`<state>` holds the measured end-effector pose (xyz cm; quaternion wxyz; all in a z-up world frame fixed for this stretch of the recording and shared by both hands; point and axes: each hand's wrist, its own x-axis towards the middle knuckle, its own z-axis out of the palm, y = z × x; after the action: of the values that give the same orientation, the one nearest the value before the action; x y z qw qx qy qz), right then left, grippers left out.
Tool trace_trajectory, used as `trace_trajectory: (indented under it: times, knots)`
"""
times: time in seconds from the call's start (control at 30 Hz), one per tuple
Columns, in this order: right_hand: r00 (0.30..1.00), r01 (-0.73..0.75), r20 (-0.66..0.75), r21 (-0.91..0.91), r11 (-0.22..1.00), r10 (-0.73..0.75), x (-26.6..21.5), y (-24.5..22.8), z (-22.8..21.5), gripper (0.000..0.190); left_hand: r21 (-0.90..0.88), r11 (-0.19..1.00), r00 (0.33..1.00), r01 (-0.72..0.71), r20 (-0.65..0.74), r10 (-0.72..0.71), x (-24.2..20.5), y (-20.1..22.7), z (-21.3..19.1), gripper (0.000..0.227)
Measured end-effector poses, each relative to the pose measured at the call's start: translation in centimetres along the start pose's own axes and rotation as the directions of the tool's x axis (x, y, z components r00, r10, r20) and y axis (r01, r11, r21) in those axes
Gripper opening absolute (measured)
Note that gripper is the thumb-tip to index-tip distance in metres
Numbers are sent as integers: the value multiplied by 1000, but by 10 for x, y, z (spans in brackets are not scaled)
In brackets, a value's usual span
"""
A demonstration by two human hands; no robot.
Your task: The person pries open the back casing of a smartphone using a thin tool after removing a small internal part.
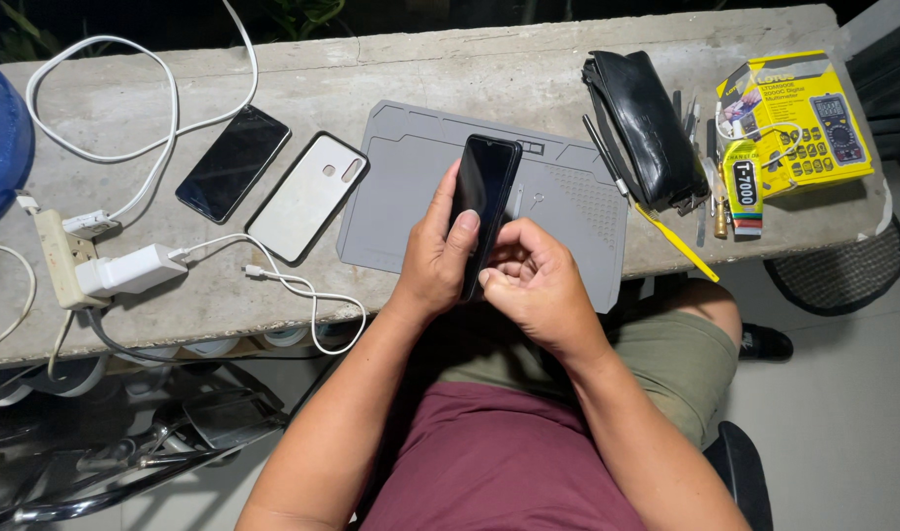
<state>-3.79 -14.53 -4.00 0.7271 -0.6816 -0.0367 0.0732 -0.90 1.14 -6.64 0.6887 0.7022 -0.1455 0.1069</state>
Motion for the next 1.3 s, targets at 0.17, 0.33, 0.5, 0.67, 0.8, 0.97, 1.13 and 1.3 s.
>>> trace_trajectory:
  times: [0.17, 0.33, 0.5, 0.67, 0.8, 0.97, 1.13, 1.3]
  knots:
    - [999, 18, -38, 19, 1000, -17, 10, -1, -6, 23, -16, 999, 999, 35, 5, -35, 0, -7, 0, 64]
    - [989, 104, -104, -3, 995, -104, 30, -10, -16, 15, 7, 998, 998, 55, -2, -55, -2, -7, 2, 67]
    - [994, 61, -97, 36, 998, -57, 38, -16, -22, 22, 43, 997, 997, 70, 3, -71, 0, -5, 2, 74]
    - [997, 5, 82, 151, 989, -17, 25, -38, -25, 89, 52, 998, 991, 40, 125, -46, 3, 17, 1, 111]
    - [987, 12, 158, 137, 990, -34, 21, -52, -24, 99, 69, 996, 983, 49, 172, -61, 8, 20, 1, 124]
    - [984, 0, 177, 101, 995, -18, 26, -53, -22, 94, 48, 996, 977, 77, 195, -85, 8, 0, -5, 120]
    - [988, 18, 150, 105, 994, -34, 31, -46, -20, 90, 42, 997, 975, 71, 209, -78, 9, -3, -9, 120]
    - [989, 40, 136, 102, 994, -54, 33, -38, -24, 88, 25, 996, 972, 80, 218, -84, 11, 1, -8, 117]
